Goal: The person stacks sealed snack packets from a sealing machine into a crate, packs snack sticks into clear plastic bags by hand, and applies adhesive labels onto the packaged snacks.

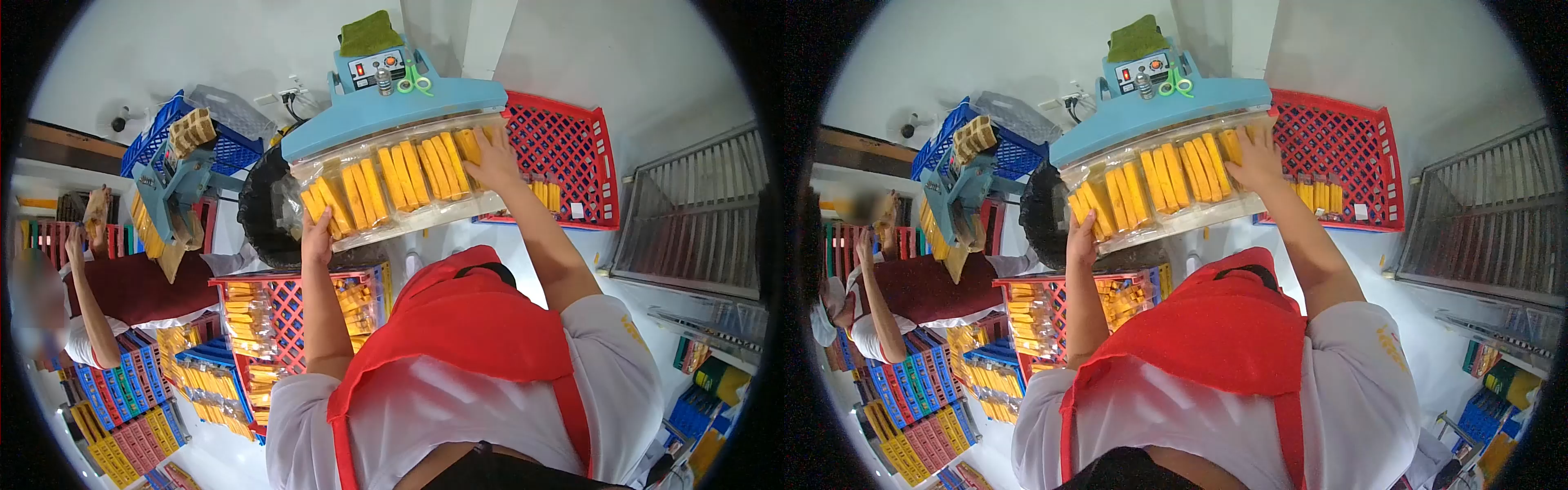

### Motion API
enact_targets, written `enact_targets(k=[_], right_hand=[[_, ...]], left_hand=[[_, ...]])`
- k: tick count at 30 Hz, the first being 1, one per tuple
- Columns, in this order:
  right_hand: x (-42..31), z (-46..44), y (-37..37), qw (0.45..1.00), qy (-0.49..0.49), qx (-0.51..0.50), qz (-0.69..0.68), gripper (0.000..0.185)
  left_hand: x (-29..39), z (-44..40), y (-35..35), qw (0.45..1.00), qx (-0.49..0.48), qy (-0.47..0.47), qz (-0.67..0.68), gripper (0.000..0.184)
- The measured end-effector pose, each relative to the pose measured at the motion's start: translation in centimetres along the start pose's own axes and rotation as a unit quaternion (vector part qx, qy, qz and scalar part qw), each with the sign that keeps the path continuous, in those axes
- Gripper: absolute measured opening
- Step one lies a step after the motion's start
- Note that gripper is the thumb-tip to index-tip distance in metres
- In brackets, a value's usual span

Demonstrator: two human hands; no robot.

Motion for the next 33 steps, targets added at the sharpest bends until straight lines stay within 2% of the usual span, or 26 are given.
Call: enact_targets(k=[1, 2, 4, 5, 6, 7, 8, 10, 11, 13, 15, 16, 18, 19, 21, 22, 23, 24, 25, 27, 28, 29, 30, 31, 33], right_hand=[[0.3, 0.8, 1.2, 0.997, -0.05, -0.019, 0.05, 0.074], [1.0, 0.8, 1.2, 0.997, -0.052, -0.017, 0.049, 0.074], [3.9, 1.2, -1.8, 0.976, -0.092, -0.145, -0.133, 0.084], [5.5, 1.1, -2.4, 0.976, -0.096, -0.144, -0.133, 0.084], [6.0, 0.7, -2.7, 0.932, -0.062, -0.112, -0.34, 0.084], [5.0, 0.6, -1.0, 0.844, -0.023, -0.073, -0.531, 0.084], [4.9, 1.0, -0.1, 0.844, -0.024, -0.073, -0.531, 0.084], [-0.2, 2.9, 5.6, 0.756, -0.073, -0.125, -0.639, 0.085], [-1.3, 3.0, 4.5, 0.756, -0.075, -0.129, -0.637, 0.085], [-5.5, 2.6, 4.5, 0.856, 0.058, -0.085, -0.506, 0.075], [-10.5, 3.6, 5.7, 0.893, 0.066, -0.129, -0.427, 0.076], [-12.0, 3.3, 4.2, 0.893, 0.066, -0.129, -0.426, 0.076], [-12.7, 2.8, 0.3, 0.958, 0.048, -0.033, -0.281, 0.079], [-12.8, 2.6, -0.8, 0.958, 0.047, -0.031, -0.281, 0.079], [-12.9, 2.2, -0.8, 0.918, 0.082, 0.026, -0.386, 0.074], [-12.5, 1.9, -0.9, 0.919, 0.08, 0.028, -0.386, 0.074], [-11.2, 1.5, -2.1, 0.901, 0.012, -0.024, -0.434, 0.072], [-10.5, 1.4, -2.8, 0.874, -0.058, -0.074, -0.477, 0.07], [-10.8, 1.3, -1.6, 0.875, -0.064, -0.072, -0.475, 0.07], [-12.4, 1.5, -1.1, 0.819, -0.094, -0.162, -0.543, 0.07], [-12.7, 1.4, -1.0, 0.819, -0.1, -0.159, -0.542, 0.07], [-13.7, 1.4, -1.1, 0.78, -0.091, -0.185, -0.591, 0.069], [-14.5, 1.5, -1.3, 0.737, -0.083, -0.207, -0.639, 0.068], [-14.4, 1.4, -2.0, 0.739, -0.095, -0.194, -0.639, 0.068], [-14.7, 1.6, -5.0, 0.656, -0.112, -0.224, -0.712, 0.065]], left_hand=[[0.1, 0.2, 0.3, 1.0, -0.002, -0.001, -0.001, 0.047], [0.3, 0.6, 0.9, 1.0, 0.006, -0.008, 0.007, 0.044], [1.2, 1.6, 1.4, 0.999, 0.018, -0.032, 0.015, 0.039], [1.4, 2.0, 2.1, 0.999, 0.025, -0.035, 0.006, 0.038], [1.6, 2.9, 2.0, 0.999, 0.022, -0.017, 0.026, 0.038], [2.6, 3.7, 1.5, 0.999, 0.021, 0.0, 0.046, 0.038], [3.6, 4.3, 0.3, 0.998, -0.007, 0.0, 0.065, 0.038], [5.4, 5.2, -2.9, 0.998, -0.033, 0.02, 0.052, 0.041], [5.5, 5.2, -4.8, 0.997, -0.061, 0.036, 0.043, 0.044], [5.1, 4.1, -7.6, 0.996, -0.082, 0.02, 0.031, 0.052], [4.6, 2.9, -9.7, 0.993, -0.11, -0.027, -0.022, 0.058], [4.0, 2.9, -10.1, 0.994, -0.088, -0.002, -0.058, 0.051], [3.3, 2.4, -9.9, 0.992, -0.112, 0.025, -0.057, 0.056], [2.7, 2.0, -9.7, 0.988, -0.136, 0.05, -0.057, 0.061], [2.3, 1.7, -9.0, 0.984, -0.154, 0.047, -0.077, 0.057], [2.4, 1.5, -8.7, 0.991, -0.121, 0.04, -0.042, 0.049], [2.5, 1.3, -8.4, 0.995, -0.089, 0.034, -0.005, 0.047], [1.8, 0.4, -8.2, 0.991, -0.129, 0.005, -0.018, 0.052], [1.4, -0.2, -7.9, 0.991, -0.134, 0.009, -0.016, 0.052], [0.3, -0.7, -8.2, 0.976, -0.149, 0.091, 0.13, 0.054], [0.4, -0.7, -8.7, 0.977, -0.167, 0.08, 0.106, 0.063], [0.6, -0.6, -8.9, 0.976, -0.172, 0.086, 0.106, 0.063], [0.5, -0.6, -8.1, 0.982, -0.117, 0.1, 0.112, 0.06], [0.1, -0.7, -7.5, 0.984, -0.067, 0.115, 0.116, 0.056], [0.1, -1.3, -6.7, 0.98, -0.115, 0.101, 0.13, 0.052]])
Point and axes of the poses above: each hand's wrist, its own z-axis away from the middle knuckle, its own y-axis out of the back of the hand, x = y × z, the point moved 8 cm from there along -z, towards the middle knuckle, and after that the axes turned 2 degrees about x, right-handed, at the moved point
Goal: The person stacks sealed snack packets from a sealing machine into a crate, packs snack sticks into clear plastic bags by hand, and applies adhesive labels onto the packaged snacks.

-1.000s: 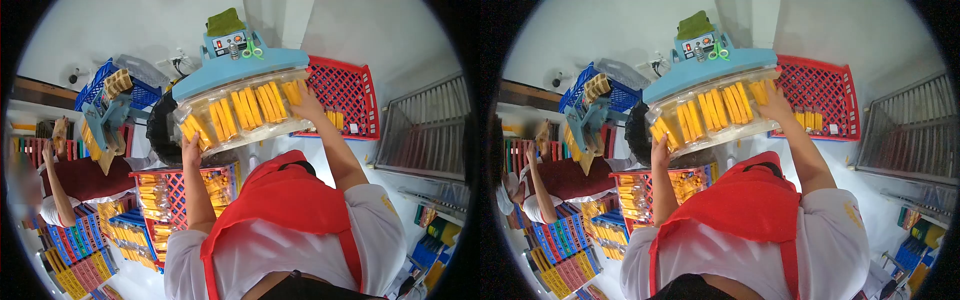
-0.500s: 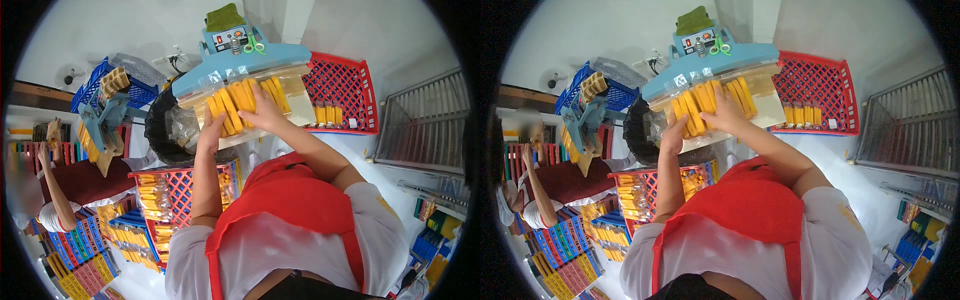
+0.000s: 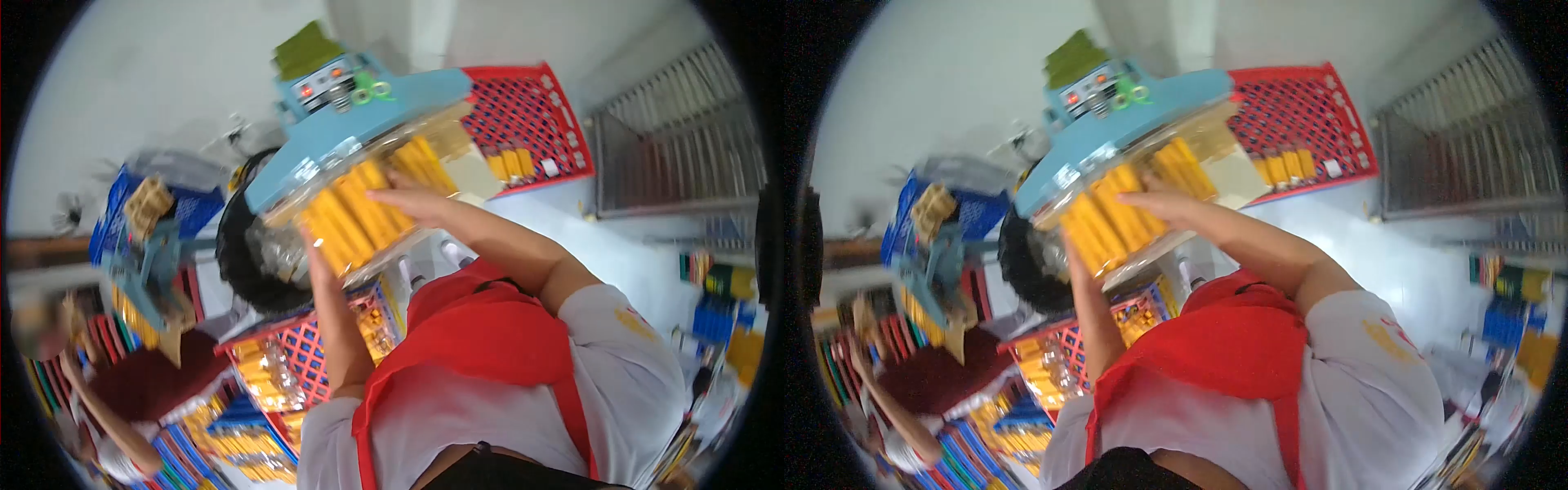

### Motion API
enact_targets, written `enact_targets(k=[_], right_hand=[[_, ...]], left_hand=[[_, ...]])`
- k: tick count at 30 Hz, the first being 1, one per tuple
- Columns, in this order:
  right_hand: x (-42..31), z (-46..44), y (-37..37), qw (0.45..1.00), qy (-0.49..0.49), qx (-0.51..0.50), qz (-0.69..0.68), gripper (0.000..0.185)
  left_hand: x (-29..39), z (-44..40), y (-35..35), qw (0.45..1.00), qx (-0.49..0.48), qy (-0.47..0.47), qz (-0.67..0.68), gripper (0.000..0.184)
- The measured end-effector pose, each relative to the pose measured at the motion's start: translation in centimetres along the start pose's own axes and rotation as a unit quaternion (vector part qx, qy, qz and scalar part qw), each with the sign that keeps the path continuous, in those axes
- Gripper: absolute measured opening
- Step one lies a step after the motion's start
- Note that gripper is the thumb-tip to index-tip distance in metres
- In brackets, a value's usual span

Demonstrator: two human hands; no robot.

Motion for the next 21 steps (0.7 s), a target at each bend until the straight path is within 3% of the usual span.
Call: enact_targets(k=[2, 4, 6, 10, 14, 17, 19, 21], right_hand=[[2.1, -1.0, 1.3, 0.995, -0.05, 0.032, -0.076, 0.064], [2.8, -1.3, 0.2, 0.994, 0.011, -0.068, -0.089, 0.07], [2.2, 0.6, 0.2, 0.993, -0.013, 0.062, -0.098, 0.077], [3.8, 0.5, 1.0, 0.998, 0.032, 0.051, -0.02, 0.083], [-1.9, 5.9, 0.7, 0.968, 0.243, 0.024, 0.053, 0.083], [-7.2, 10.4, 3.3, 0.957, 0.279, -0.064, 0.043, 0.094], [-11.0, 14.1, 7.2, 0.897, 0.432, -0.091, 0.014, 0.096], [-11.5, 16.0, 12.9, 0.901, 0.423, -0.091, 0.024, 0.098]], left_hand=[[0.3, -0.1, 0.2, 1.0, -0.01, -0.006, -0.012, 0.052], [0.5, 0.1, 0.5, 0.999, -0.004, -0.009, -0.031, 0.051], [0.8, 0.9, 0.5, 0.999, 0.004, -0.02, -0.049, 0.051], [1.2, 3.1, -0.1, 0.996, 0.017, -0.048, -0.077, 0.051], [0.2, 5.9, -2.5, 0.992, 0.025, -0.075, -0.102, 0.05], [-2.4, 7.7, -6.5, 0.989, 0.021, -0.087, -0.118, 0.05], [-5.3, 8.3, -10.5, 0.987, 0.01, -0.093, -0.132, 0.049], [-9.4, 8.6, -15.1, 0.986, 0.006, -0.094, -0.134, 0.049]])
Point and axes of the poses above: each hand's wrist, its own z-axis away from the middle knuckle, its own y-axis out of the back of the hand, x = y × z, the point moved 8 cm from there along -z, towards the middle knuckle, and after that the axes turned 2 degrees about x, right-handed, at the moved point
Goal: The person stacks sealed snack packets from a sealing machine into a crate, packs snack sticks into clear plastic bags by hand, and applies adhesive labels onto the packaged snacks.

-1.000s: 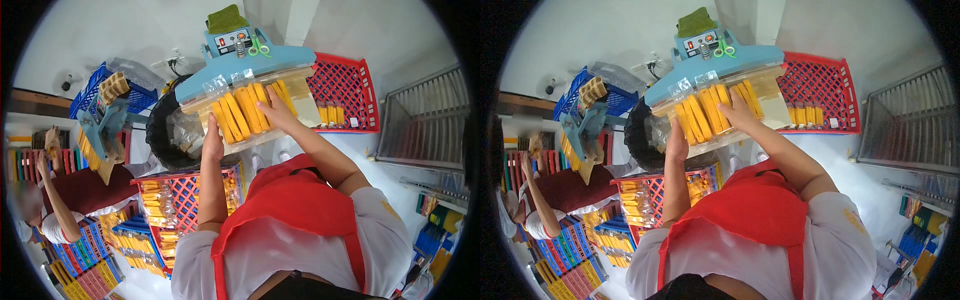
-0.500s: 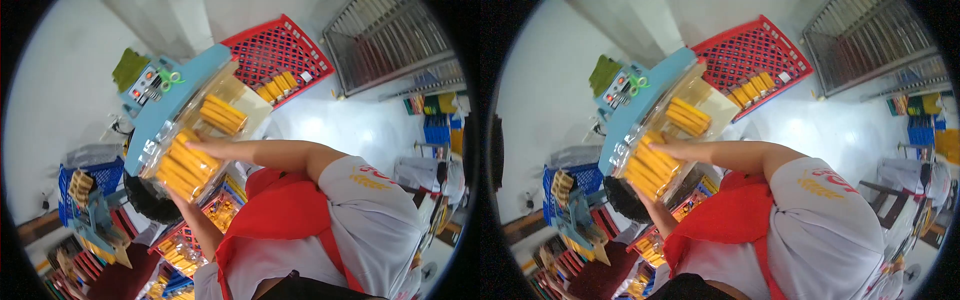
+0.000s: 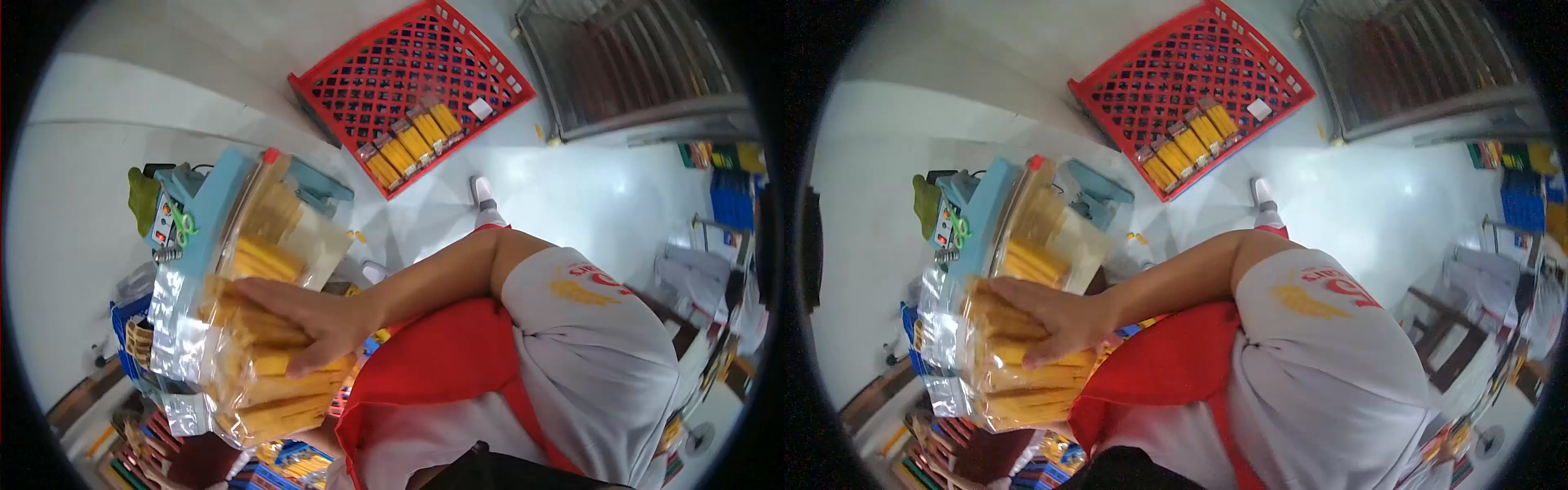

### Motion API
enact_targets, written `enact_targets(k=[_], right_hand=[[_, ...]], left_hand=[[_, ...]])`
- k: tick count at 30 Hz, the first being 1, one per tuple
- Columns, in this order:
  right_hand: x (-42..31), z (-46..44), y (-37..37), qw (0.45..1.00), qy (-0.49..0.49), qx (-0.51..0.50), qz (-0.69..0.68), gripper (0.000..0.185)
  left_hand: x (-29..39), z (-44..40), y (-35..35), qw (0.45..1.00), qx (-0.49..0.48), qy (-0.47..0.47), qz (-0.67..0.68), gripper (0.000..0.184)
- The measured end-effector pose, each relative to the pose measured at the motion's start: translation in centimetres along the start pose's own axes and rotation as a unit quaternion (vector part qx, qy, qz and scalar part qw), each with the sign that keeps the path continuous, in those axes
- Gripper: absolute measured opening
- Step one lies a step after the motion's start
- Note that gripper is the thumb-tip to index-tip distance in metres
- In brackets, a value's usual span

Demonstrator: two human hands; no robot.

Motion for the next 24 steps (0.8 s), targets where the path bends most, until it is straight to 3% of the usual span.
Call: enact_targets(k=[3, 5, 9, 10, 11, 12, 13, 14, 16, 19, 24], right_hand=[[-2.0, 2.4, 10.0, 0.999, -0.019, -0.002, -0.033, 0.099], [-1.5, 4.6, 17.1, 0.983, -0.095, 0.041, -0.152, 0.093], [1.0, 11.4, 29.7, 0.954, -0.206, 0.113, -0.186, 0.076], [0.2, 12.4, 32.9, 0.959, -0.228, 0.12, -0.121, 0.07], [1.5, 14.8, 35.6, 0.924, -0.29, 0.188, -0.163, 0.07], [3.3, 17.1, 38.5, 0.929, -0.28, 0.204, -0.132, 0.068], [3.6, 18.7, 40.8, 0.901, -0.345, 0.238, -0.114, 0.067], [4.2, 20.2, 42.2, 0.883, -0.338, 0.28, -0.164, 0.066], [6.1, 22.9, 46.6, 0.866, -0.34, 0.306, -0.204, 0.064], [10.8, 27.1, 52.9, 0.854, -0.342, 0.347, -0.183, 0.062], [19.0, 33.3, 64.9, 0.817, -0.403, 0.375, -0.174, 0.056]], left_hand=[[-5.8, 0.4, -8.9, 1.0, -0.018, 0.024, 0.002, 0.049], [-10.5, -0.6, -14.9, 0.997, -0.048, 0.061, 0.012, 0.048], [-19.3, -3.4, -24.8, 0.98, -0.115, 0.156, 0.043, 0.048], [-21.7, -4.2, -27.0, 0.973, -0.133, 0.182, 0.05, 0.048], [-24.3, -5.3, -28.6, 0.968, -0.136, 0.203, 0.051, 0.047], [-27.1, -6.5, -29.9, 0.966, -0.13, 0.221, 0.045, 0.047], [-30.3, -7.7, -30.4, 0.963, -0.112, 0.243, 0.029, 0.046], [-33.5, -8.8, -31.0, 0.96, -0.094, 0.265, 0.015, 0.045], [-40.0, -10.5, -33.1, 0.923, -0.12, 0.36, 0.058, 0.045], [-48.1, -13.2, -35.8, 0.897, -0.141, 0.411, 0.079, 0.053], [-62.1, -18.6, -38.7, 0.89, -0.142, 0.42, 0.108, 0.066]])
Point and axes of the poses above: each hand's wrist, its own z-axis away from the middle knuckle, its own y-axis out of the back of the hand, x = y × z, the point moved 8 cm from there along -z, towards the middle knuckle, and after that the axes turned 2 degrees about x, right-handed, at the moved point
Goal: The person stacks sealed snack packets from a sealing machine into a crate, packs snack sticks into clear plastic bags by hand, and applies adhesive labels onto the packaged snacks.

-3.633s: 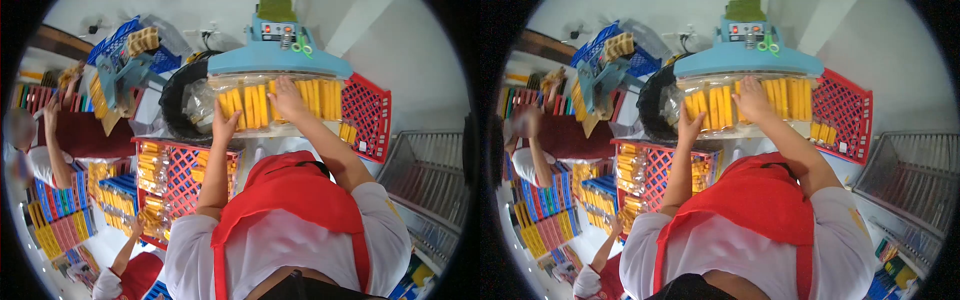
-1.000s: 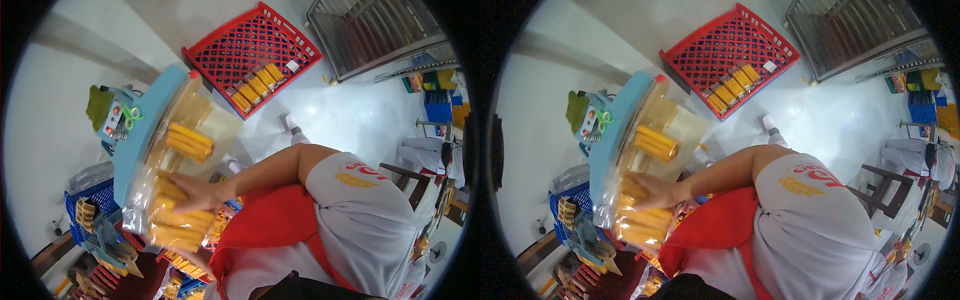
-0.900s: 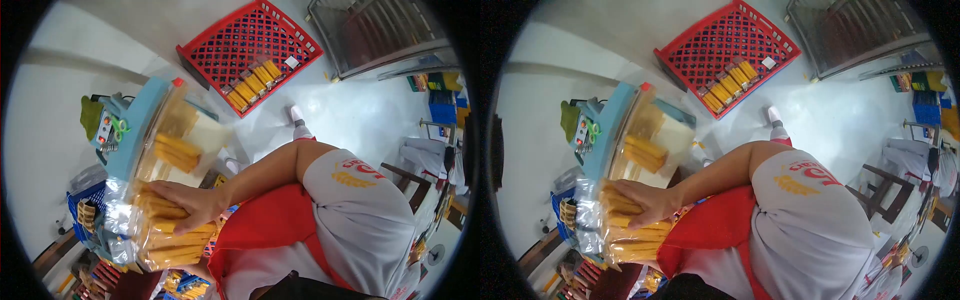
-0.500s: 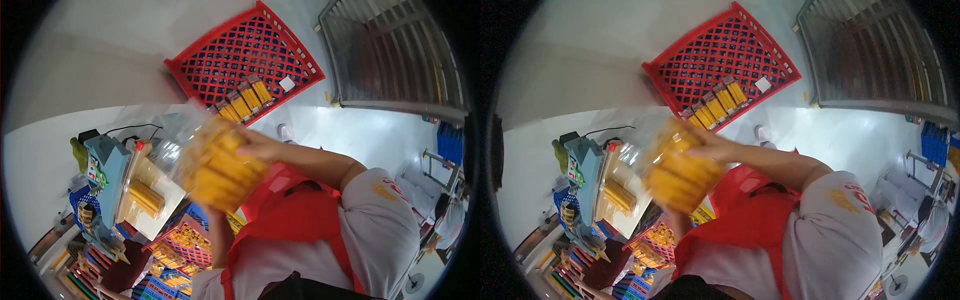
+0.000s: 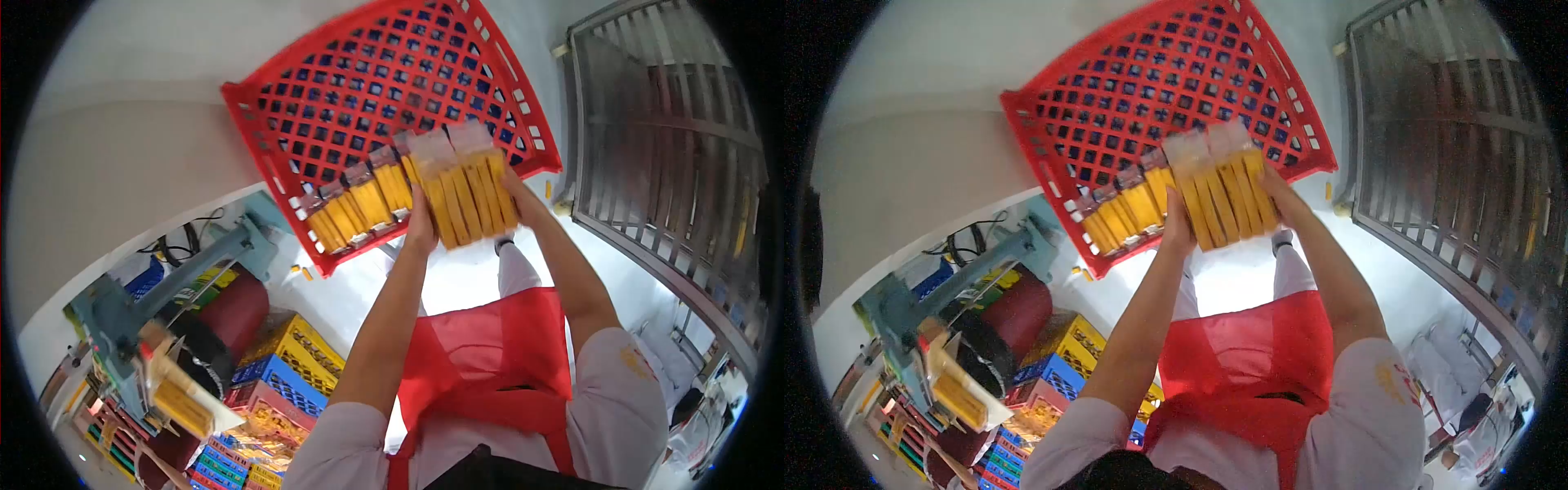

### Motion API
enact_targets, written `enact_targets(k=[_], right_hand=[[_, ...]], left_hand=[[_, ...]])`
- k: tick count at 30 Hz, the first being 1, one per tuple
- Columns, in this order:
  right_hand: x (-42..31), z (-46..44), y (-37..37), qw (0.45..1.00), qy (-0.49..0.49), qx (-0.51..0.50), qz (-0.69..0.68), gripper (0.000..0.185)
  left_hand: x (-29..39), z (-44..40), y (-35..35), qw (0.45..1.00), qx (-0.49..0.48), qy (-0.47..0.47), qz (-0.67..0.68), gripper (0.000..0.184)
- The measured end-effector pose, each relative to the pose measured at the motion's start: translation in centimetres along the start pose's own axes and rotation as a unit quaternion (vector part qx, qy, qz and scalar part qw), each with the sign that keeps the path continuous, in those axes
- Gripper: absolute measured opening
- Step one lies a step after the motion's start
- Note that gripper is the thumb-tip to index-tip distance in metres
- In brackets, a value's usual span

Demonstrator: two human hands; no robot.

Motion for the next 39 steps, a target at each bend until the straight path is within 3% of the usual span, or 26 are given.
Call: enact_targets(k=[1, 2, 7, 9, 13, 14, 16, 18, 19, 21, 23, 25, 29, 35, 37, 39], right_hand=[[0.8, -1.3, 2.2, 0.999, -0.019, 0.028, 0.009, 0.055], [1.2, -2.6, 4.1, 0.997, -0.044, 0.057, 0.034, 0.056], [4.4, -10.0, 12.0, 0.987, -0.137, 0.085, -0.011, 0.055], [6.8, -12.1, 13.0, 0.979, -0.179, 0.068, -0.076, 0.049], [10.2, -14.1, 13.3, 0.987, -0.15, 0.04, -0.053, 0.055], [10.5, -14.0, 12.2, 0.984, -0.15, -0.001, -0.101, 0.056], [13.9, -15.3, 12.3, 0.987, -0.128, 0.012, -0.093, 0.058], [15.9, -15.8, 12.8, 0.991, -0.104, 0.035, -0.078, 0.059], [15.8, -16.0, 12.9, 0.994, -0.083, 0.056, -0.052, 0.062], [14.6, -15.7, 12.7, 0.995, -0.058, 0.08, -0.027, 0.066], [10.2, -14.6, 11.3, 0.981, 0.033, 0.068, 0.176, 0.079], [10.1, -13.8, 11.4, 0.976, 0.029, 0.068, 0.203, 0.083], [10.0, -12.6, 11.7, 0.959, 0.021, 0.069, 0.275, 0.088], [7.1, -11.0, 13.8, 0.995, -0.065, 0.036, 0.069, 0.075], [6.0, -11.4, 16.8, 0.993, -0.061, 0.075, 0.066, 0.064], [4.5, -11.9, 18.9, 0.995, -0.033, 0.087, 0.028, 0.063]], left_hand=[[-0.9, -1.9, 0.3, 1.0, -0.017, -0.017, -0.002, 0.07], [-2.1, -3.8, 1.7, 0.999, 0.048, -0.006, -0.001, 0.068], [-5.6, -12.4, 3.9, 0.994, 0.022, 0.042, 0.102, 0.058], [-6.4, -15.3, 7.5, 0.997, 0.072, 0.01, 0.035, 0.063], [-7.9, -16.1, 11.7, 0.991, 0.118, 0.066, 0.0, 0.063], [-7.5, -15.6, 12.2, 0.99, 0.124, 0.064, -0.004, 0.063], [-7.0, -13.7, 14.1, 0.972, 0.215, 0.062, -0.078, 0.06], [-6.8, -12.3, 13.9, 0.98, 0.194, 0.014, -0.037, 0.059], [-6.2, -11.9, 13.3, 0.984, 0.173, -0.037, 0.004, 0.058], [-6.1, -12.0, 12.6, 0.987, 0.157, -0.043, 0.01, 0.052], [-6.1, -12.1, 11.7, 0.989, 0.141, -0.048, 0.014, 0.048], [-4.8, -11.5, 10.5, 0.957, 0.169, -0.101, -0.212, 0.055], [-4.9, -9.8, 9.0, 0.946, 0.255, -0.033, -0.197, 0.065], [-5.7, -11.0, 6.4, 0.978, 0.14, -0.086, -0.128, 0.056], [-6.6, -11.6, 6.1, 0.993, 0.099, -0.037, -0.051, 0.053], [-6.6, -11.5, 6.4, 0.991, 0.109, -0.038, -0.06, 0.052]])
Point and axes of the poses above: each hand's wrist, its own z-axis away from the middle knuckle, its own y-axis out of the back of the hand, x = y × z, the point moved 8 cm from there along -z, towards the middle knuckle, and after that the axes turned 2 degrees about x, right-handed, at the moved point
